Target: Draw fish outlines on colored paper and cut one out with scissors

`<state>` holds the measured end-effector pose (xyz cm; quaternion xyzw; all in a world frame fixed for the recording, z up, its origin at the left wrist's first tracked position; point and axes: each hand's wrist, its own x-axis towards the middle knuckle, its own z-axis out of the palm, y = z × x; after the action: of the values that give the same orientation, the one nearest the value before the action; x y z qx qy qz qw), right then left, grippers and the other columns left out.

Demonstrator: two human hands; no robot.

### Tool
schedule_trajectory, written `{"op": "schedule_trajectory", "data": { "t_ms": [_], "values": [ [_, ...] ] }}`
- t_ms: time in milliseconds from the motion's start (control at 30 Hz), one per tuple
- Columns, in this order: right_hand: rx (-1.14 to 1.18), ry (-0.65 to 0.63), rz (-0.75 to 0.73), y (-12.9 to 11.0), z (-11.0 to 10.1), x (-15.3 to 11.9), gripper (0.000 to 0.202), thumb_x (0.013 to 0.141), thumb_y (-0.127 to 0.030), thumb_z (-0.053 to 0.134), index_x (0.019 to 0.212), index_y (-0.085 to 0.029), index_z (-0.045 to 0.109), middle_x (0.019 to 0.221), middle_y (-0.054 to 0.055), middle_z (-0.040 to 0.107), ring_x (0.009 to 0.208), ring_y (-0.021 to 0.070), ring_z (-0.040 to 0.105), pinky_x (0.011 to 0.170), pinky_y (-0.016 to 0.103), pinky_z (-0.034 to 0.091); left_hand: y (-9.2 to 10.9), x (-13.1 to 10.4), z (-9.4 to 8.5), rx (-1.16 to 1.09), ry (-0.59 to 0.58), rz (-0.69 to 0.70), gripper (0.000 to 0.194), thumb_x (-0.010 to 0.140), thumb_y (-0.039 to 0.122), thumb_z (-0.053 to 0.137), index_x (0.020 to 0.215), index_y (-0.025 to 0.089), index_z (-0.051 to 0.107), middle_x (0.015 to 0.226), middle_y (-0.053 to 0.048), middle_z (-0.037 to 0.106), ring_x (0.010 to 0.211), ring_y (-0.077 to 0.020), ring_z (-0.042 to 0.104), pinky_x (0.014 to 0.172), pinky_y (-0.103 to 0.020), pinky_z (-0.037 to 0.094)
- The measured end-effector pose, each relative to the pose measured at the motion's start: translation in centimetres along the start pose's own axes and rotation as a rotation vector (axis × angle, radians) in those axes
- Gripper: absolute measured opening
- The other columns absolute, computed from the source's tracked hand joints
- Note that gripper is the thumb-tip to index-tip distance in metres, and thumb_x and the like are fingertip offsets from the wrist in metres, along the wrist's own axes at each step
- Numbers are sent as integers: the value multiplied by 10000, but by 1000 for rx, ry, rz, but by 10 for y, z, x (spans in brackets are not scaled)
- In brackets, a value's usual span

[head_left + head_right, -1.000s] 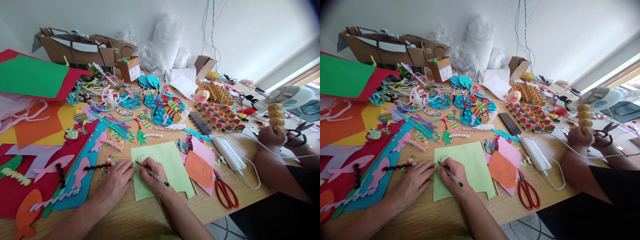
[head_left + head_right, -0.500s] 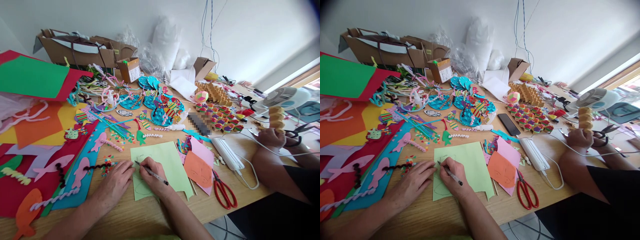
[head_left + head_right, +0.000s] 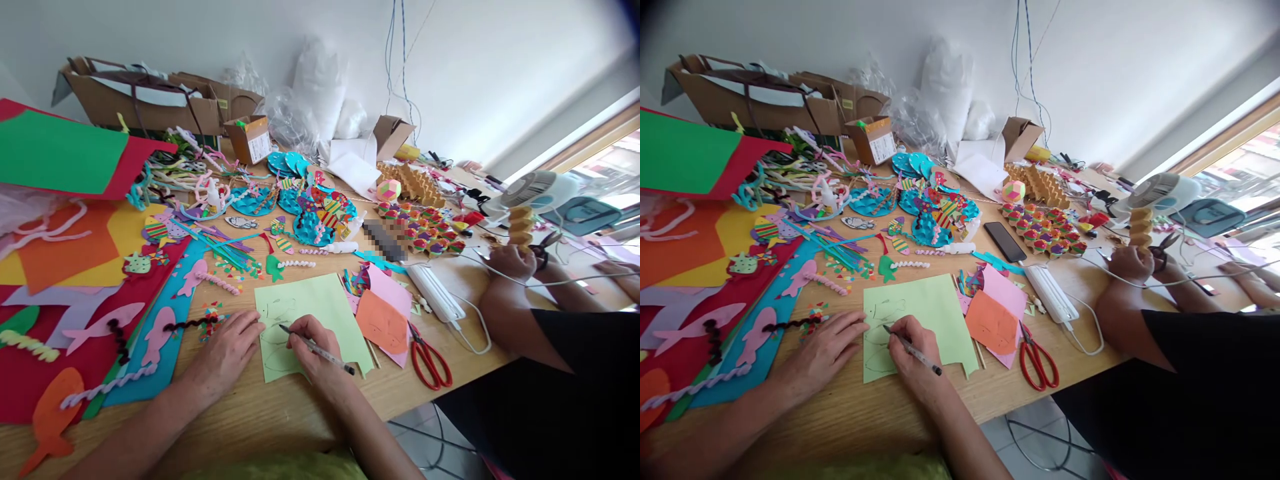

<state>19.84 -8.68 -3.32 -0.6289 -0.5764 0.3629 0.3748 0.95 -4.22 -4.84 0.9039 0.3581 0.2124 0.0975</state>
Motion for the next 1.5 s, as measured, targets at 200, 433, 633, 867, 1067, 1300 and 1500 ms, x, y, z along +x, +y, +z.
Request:
{"op": "schedule_trajectory", "data": {
  "t_ms": [200,433,633,867,1067,1300,1500],
  "values": [
    [-10,-3,-71,11,7,2,58,745,-199,473,726,-196,527,545,-46,511,491,104,441,482,206,342,0,1,-7,-115,-97,95,444,766,-54,331,951,188,655,965,-57,638,931,-187,574,800,-321,499],
    [-96,12,-170,8,9,4,75,740,-189,479,700,-199,542,542,-42,521,473,95,427,471,195,337,0,2,-5,-152,-167,76,457,755,-50,338,951,200,666,961,-50,635,918,-180,560,798,-312,477],
    [-129,1,-195,9,10,4,78,739,-178,478,712,-201,548,575,-26,559,493,102,463,486,196,359,-1,1,-5,-152,-154,75,452,750,-47,359,946,218,669,958,-38,636,909,-177,566,790,-308,471],
    [-131,-8,-200,9,10,4,80,737,-170,477,726,-202,550,579,-27,561,495,105,471,493,198,365,-1,1,-3,-141,-136,80,438,751,-41,360,933,209,670,951,-46,631,922,-178,563,797,-308,474],
    [-130,-11,-190,9,9,4,79,727,-166,470,719,-207,537,572,-31,544,498,106,465,492,199,360,-1,-1,-2,-171,-151,56,451,769,-39,353,956,219,672,954,-44,619,933,-183,549,809,-324,461],
    [-104,-36,-170,5,5,2,81,666,-152,429,647,-211,482,531,-50,483,475,99,414,477,196,334,-1,0,-4,-190,-160,48,503,725,-54,335,956,231,679,965,-38,626,923,-180,548,804,-316,465],
    [-70,-68,-130,5,3,1,89,630,-141,415,615,-215,462,528,-53,459,478,100,401,485,199,329,-2,0,-3,-172,-168,54,498,717,-63,332,938,225,673,972,-37,624,923,-182,551,801,-314,465]
  ]
}}
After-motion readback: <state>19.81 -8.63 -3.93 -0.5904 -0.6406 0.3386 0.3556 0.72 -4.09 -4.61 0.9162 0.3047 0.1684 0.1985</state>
